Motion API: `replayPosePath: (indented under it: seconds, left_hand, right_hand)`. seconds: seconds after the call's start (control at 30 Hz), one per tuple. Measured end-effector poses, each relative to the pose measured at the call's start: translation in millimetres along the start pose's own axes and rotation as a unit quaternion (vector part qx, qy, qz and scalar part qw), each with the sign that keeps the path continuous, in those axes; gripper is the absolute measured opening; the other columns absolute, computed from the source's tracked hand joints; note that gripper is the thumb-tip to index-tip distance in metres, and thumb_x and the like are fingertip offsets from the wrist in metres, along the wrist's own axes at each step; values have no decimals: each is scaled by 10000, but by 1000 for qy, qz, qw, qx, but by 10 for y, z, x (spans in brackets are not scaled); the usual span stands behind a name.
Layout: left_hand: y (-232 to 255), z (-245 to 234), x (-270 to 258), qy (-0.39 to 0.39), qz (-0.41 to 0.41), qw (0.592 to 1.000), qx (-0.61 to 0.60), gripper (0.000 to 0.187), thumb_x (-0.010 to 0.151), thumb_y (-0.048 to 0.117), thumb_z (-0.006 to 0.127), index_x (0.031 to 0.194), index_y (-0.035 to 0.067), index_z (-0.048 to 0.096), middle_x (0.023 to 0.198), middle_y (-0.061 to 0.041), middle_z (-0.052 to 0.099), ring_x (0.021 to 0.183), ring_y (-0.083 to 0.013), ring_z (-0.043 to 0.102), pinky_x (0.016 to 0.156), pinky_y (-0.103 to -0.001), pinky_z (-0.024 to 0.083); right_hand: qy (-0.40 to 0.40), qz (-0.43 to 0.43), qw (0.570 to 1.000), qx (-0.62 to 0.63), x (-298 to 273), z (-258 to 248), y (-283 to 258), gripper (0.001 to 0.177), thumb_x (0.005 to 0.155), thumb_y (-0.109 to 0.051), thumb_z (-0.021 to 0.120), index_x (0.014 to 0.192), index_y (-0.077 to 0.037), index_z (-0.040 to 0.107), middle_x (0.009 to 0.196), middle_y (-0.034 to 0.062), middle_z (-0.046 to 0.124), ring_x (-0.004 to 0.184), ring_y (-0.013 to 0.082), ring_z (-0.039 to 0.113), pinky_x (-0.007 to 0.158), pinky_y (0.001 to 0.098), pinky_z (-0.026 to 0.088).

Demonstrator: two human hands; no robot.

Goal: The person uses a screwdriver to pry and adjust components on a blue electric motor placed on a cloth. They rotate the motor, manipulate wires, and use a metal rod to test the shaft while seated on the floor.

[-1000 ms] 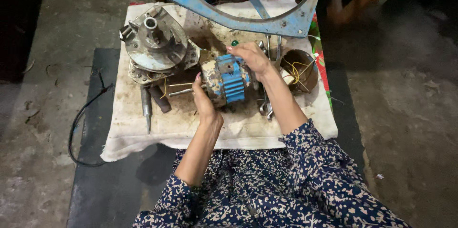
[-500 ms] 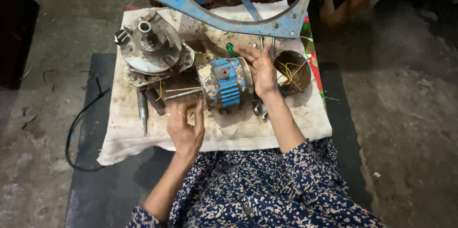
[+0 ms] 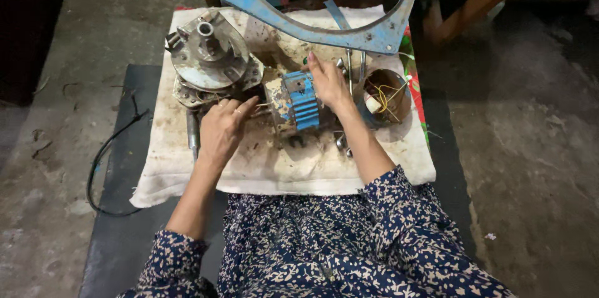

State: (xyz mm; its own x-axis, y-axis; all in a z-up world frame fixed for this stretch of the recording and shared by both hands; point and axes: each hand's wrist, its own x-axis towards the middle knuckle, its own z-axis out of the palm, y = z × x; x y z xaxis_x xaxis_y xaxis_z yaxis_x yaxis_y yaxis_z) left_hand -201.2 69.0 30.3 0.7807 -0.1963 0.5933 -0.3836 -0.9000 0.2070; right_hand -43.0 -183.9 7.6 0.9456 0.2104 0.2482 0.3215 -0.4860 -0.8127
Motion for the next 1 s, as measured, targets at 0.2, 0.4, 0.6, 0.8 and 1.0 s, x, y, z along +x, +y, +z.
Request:
replayPosePath:
  seconds: [0.2, 0.4, 0.6, 0.8, 1.0]
  left_hand:
    - [-172, 3, 94, -16, 5, 994, -107, 314, 847, 31, 653, 1133, 114, 754, 892, -106, 701, 866, -322, 691, 714, -433, 540]
    - [-374, -112, -49, -23, -17, 990, -138, 252, 884, 46, 663, 1107, 114, 760, 1022, -121, 756, 910, -316, 731, 756, -402, 573]
    - [-98, -51, -218, -24, -78, 980, -182, 202, 925, 111, 708, 1120, 98, 760, 1004, -151, 749, 862, -334, 733, 717, -393, 568]
    - [20, -44, -60, -32, -106, 976, -187, 209, 905, 116, 719, 1107, 126, 775, 1020, -145, 750, 891, -337, 726, 731, -405, 561]
    - [-74, -127, 56, -59, -61, 981, -177, 221, 881, 85, 707, 1089, 121, 776, 955, -123, 752, 894, -335, 717, 767, -419, 553]
  right_hand:
    - [-50, 81, 995, -28, 112, 10, 69, 779, 992, -700, 318, 1098, -87, 786, 767, 214, 677, 838, 271, 698, 813, 445, 525]
    - [-20, 16, 999, -21, -2, -1, 63, 740, 1035, -660, 373, 1096, -35, 763, 916, 173, 718, 917, 264, 673, 844, 425, 503]
    - [0, 12, 1000, -7, -57, -7, 1, 676, 1017, -621, 434, 1070, -26, 753, 961, 184, 769, 940, 253, 736, 843, 395, 533]
    - [-9, 19, 1000, -13, -102, -18, -42, 657, 1042, -602, 444, 994, 1, 701, 823, 189, 690, 814, 249, 653, 760, 403, 509]
    - [2, 0, 1000, -1, -143, -53, -55, 632, 1028, -594, 468, 907, -4, 659, 735, 128, 639, 727, 212, 595, 700, 395, 487]
